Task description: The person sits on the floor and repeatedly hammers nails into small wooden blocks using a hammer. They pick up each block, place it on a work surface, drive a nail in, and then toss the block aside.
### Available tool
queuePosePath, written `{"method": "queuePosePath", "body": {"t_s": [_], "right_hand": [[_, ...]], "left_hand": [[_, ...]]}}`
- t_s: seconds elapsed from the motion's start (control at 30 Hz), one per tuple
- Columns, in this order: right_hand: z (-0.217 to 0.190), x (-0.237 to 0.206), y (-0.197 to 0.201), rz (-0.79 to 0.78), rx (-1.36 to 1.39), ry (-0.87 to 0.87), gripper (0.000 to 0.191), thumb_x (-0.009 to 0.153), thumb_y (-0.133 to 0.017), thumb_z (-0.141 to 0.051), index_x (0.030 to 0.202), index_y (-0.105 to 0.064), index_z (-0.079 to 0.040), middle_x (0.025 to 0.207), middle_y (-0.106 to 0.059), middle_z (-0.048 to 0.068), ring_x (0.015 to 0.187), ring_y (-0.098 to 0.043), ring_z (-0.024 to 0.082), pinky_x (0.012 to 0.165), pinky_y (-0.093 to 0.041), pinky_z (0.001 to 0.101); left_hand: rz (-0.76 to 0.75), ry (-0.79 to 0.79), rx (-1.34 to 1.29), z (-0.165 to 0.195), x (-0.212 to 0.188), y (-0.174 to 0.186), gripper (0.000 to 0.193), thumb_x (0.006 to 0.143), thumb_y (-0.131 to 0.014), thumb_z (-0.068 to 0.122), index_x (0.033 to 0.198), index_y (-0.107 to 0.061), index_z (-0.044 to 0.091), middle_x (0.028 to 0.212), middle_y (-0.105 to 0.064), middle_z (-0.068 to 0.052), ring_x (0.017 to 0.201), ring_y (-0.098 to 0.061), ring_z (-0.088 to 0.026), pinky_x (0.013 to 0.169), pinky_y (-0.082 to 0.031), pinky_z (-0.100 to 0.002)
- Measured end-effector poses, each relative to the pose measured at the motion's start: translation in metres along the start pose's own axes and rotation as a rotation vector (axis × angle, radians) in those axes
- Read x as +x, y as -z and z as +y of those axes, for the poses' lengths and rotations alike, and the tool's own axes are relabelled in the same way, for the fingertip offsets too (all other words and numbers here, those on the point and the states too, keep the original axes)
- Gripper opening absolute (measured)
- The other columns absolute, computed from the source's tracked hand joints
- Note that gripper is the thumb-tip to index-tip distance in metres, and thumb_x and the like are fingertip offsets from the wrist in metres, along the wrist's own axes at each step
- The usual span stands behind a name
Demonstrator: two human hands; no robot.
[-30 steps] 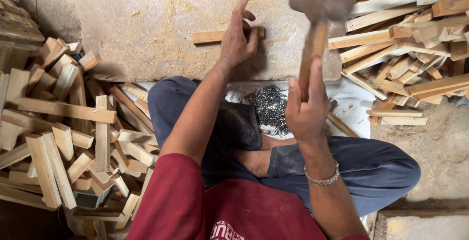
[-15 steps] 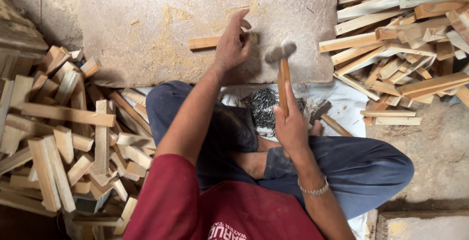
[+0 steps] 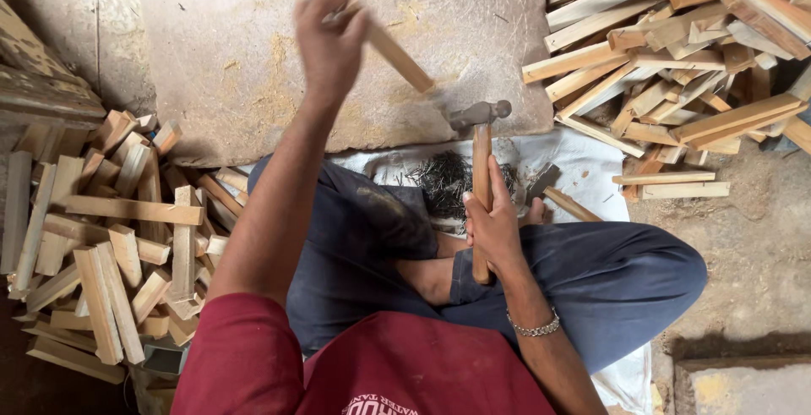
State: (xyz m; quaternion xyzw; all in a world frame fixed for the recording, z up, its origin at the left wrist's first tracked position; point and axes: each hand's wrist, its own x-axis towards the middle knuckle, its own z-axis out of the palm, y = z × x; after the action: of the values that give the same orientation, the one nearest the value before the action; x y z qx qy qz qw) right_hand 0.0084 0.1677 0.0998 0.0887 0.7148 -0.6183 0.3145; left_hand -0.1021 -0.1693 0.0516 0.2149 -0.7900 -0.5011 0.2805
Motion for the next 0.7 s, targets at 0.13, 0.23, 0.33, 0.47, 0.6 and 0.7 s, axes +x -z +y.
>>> {"method": "queuePosePath", "body": {"t_s": [0.13,0.23,0.33,0.47,0.6,0.7], "right_hand": [[-0.002,0.000,0.002,-0.025,0.018,0.020,0.081,0.096,-0.059,-0.007,0.165,-0.020,-0.022,0.073,-0.055,-0.002,0.047,-0.047,0.004,0.037,-0.043,0.0225],[-0.002,0.000,0.003,-0.025,0.020,0.035,0.081,0.096,-0.059,-0.006,0.165,-0.020,-0.021,0.074,-0.055,-0.002,0.048,-0.047,0.004,0.037,-0.043,0.0223],[-0.001,0.000,0.003,-0.011,0.025,0.010,0.081,0.096,-0.060,-0.007,0.166,-0.021,-0.021,0.072,-0.054,-0.001,0.047,-0.046,0.004,0.036,-0.042,0.0225],[-0.001,0.001,0.001,-0.013,0.035,0.007,0.082,0.096,-0.060,-0.006,0.166,-0.020,-0.021,0.073,-0.054,-0.001,0.047,-0.047,0.004,0.036,-0.042,0.0221],[-0.004,0.002,0.000,-0.018,0.060,-0.011,0.083,0.096,-0.060,-0.006,0.166,-0.018,-0.022,0.073,-0.054,-0.002,0.047,-0.047,0.003,0.036,-0.042,0.0211],[-0.005,0.002,-0.001,-0.010,0.018,-0.031,0.081,0.097,-0.059,-0.007,0.165,-0.017,-0.023,0.074,-0.055,-0.001,0.048,-0.049,0.003,0.036,-0.042,0.0214]], "left_hand": [[0.060,0.481,0.146,-0.023,-0.031,0.027,0.029,0.088,-0.079,0.019,0.109,-0.069,0.002,0.118,-0.063,-0.015,0.106,-0.066,-0.026,0.090,-0.061,-0.037],[0.025,0.459,0.443,-0.025,-0.052,0.035,0.040,0.083,-0.083,0.027,0.107,-0.068,-0.001,0.118,-0.057,-0.018,0.107,-0.059,-0.029,0.094,-0.053,-0.041],[-0.050,0.048,0.731,-0.021,-0.064,0.030,0.044,0.082,-0.085,0.033,0.106,-0.070,0.000,0.115,-0.058,-0.019,0.107,-0.052,-0.032,0.093,-0.046,-0.044],[-0.367,-0.275,0.705,-0.021,-0.066,0.001,0.025,0.098,-0.076,0.029,0.112,-0.074,0.009,0.112,-0.063,-0.011,0.103,-0.053,-0.026,0.095,-0.045,-0.039],[-0.435,-0.120,0.720,-0.029,-0.056,-0.023,0.020,0.100,-0.072,0.027,0.113,-0.074,0.012,0.109,-0.063,-0.007,0.101,-0.053,-0.024,0.096,-0.046,-0.036],[-0.271,-0.318,0.818,-0.029,-0.056,-0.026,0.027,0.091,-0.077,0.029,0.110,-0.074,0.009,0.108,-0.064,-0.007,0.103,-0.054,-0.022,0.098,-0.047,-0.038]]}}
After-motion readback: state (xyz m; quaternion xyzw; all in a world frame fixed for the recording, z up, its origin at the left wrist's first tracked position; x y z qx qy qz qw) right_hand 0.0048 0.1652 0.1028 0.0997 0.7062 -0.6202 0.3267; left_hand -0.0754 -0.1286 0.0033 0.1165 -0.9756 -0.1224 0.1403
